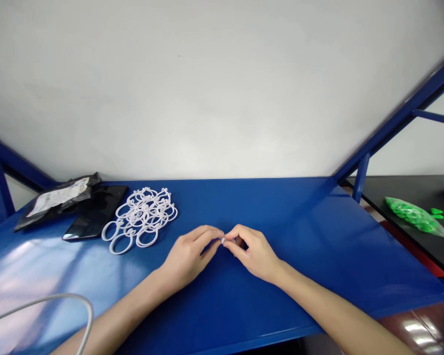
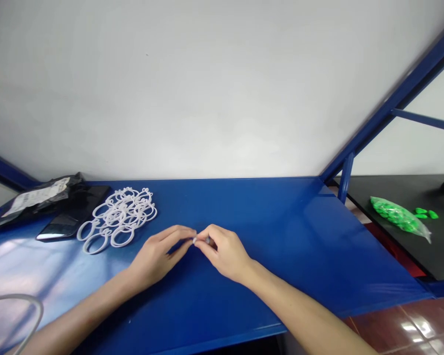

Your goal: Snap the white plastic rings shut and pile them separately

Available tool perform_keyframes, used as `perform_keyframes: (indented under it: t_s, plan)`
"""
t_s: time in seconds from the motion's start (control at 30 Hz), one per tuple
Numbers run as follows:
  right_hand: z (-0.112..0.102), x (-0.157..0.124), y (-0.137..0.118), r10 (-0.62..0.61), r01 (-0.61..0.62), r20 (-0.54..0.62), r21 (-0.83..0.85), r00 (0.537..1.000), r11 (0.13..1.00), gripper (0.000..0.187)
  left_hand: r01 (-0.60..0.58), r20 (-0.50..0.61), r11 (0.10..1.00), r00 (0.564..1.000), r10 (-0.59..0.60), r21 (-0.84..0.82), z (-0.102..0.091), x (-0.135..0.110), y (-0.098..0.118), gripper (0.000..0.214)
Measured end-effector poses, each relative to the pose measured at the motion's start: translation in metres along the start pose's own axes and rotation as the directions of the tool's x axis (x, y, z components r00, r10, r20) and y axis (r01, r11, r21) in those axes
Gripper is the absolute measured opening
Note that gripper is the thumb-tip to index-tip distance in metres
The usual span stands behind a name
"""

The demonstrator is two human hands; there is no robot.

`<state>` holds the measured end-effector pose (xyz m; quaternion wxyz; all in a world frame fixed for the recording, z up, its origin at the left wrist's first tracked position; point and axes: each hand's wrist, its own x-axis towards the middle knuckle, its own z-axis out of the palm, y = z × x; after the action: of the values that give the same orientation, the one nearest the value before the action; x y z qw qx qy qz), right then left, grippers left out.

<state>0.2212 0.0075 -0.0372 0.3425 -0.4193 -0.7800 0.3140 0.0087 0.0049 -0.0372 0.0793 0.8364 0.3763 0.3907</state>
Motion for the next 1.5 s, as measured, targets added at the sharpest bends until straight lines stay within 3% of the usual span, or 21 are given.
perform_keyframes:
  t_s: [0.07,0.2,0.27,0.33,0.43,0.5,0.6,0.7,0.77,0.83,0.9,0.97,1.07,1.3,1.4,1.5]
  plan:
    - [-0.007,0.006,0.009,-0.015,0.012,-0.029,-0.115,0.999,0.993,0.016,-0.007,-0.061,0.968,0.998,0.023,0.249,-0.011,0.004,-0.02,0.016]
    - [-0.039,0.016,0.029,0.045,-0.111,-0.168,-0.409,0.985,0.906,0.015,0.263,-0.21,0.725,0.964,-0.166,0.636,-0.041,0.009,-0.066,0.031]
    - [-0.059,0.019,0.037,0.138,-0.274,-0.284,-0.526,0.949,0.805,0.015,0.369,-0.219,0.589,0.925,-0.311,0.719,-0.054,0.009,-0.08,0.038]
    - [-0.075,0.02,0.041,0.239,-0.44,-0.384,-0.614,0.892,0.656,0.016,0.406,-0.167,0.516,0.879,-0.447,0.754,-0.061,0.008,-0.087,0.039]
    - [-0.087,0.021,0.041,0.331,-0.564,-0.457,-0.682,0.826,0.465,0.023,0.417,-0.1,0.497,0.832,-0.545,0.761,-0.064,0.008,-0.086,0.037]
    - [-0.086,0.02,0.038,0.337,-0.569,-0.459,-0.699,0.822,0.433,0.03,0.424,-0.116,0.486,0.831,-0.543,0.764,-0.065,0.009,-0.084,0.036]
    - [-0.074,0.019,0.031,0.301,-0.517,-0.42,-0.701,0.856,0.492,0.031,0.421,-0.173,0.483,0.862,-0.477,0.768,-0.066,0.012,-0.08,0.035]
    - [-0.055,0.015,0.02,0.224,-0.368,-0.298,-0.634,0.928,0.68,0.026,0.364,-0.189,0.606,0.924,-0.334,0.707,-0.063,0.014,-0.07,0.031]
    - [-0.041,0.011,0.012,0.146,-0.2,-0.146,-0.488,0.978,0.85,0.024,0.285,-0.156,0.772,0.958,-0.239,0.568,-0.054,0.014,-0.056,0.026]
    - [-0.029,0.007,0.004,0.073,-0.07,0.0,-0.27,0.997,0.96,0.025,0.216,-0.108,0.91,0.976,-0.189,0.353,-0.039,0.012,-0.038,0.02]
    - [-0.02,0.005,-0.003,0.045,-0.038,0.091,-0.081,0.995,0.996,0.02,0.171,-0.034,0.973,0.985,-0.167,0.156,-0.022,0.009,-0.019,0.016]
    - [-0.015,0.004,-0.008,0.078,-0.082,0.124,0.023,0.989,0.996,0.008,0.134,0.037,0.991,0.99,-0.134,-0.001,-0.009,0.005,-0.003,0.014]
    - [-0.014,0.006,-0.011,0.164,-0.177,0.111,0.126,0.98,0.976,0.011,0.166,0.088,0.973,0.984,-0.154,-0.162,-0.002,0.001,0.008,0.011]
    - [-0.014,0.003,-0.014,0.192,-0.243,0.189,0.294,0.963,0.924,0.01,0.419,0.104,0.841,0.907,-0.409,-0.343,-0.006,-0.002,0.008,0.018]
    - [-0.011,0.003,-0.014,0.233,-0.282,0.167,0.388,0.958,0.877,0.012,0.503,0.208,0.736,0.862,-0.461,-0.453,-0.004,-0.003,0.011,0.024]
    - [-0.01,0.003,-0.012,0.256,-0.285,0.126,0.437,0.958,0.853,0.012,0.611,0.346,0.585,0.789,-0.508,-0.533,0.0,-0.002,0.014,0.027]
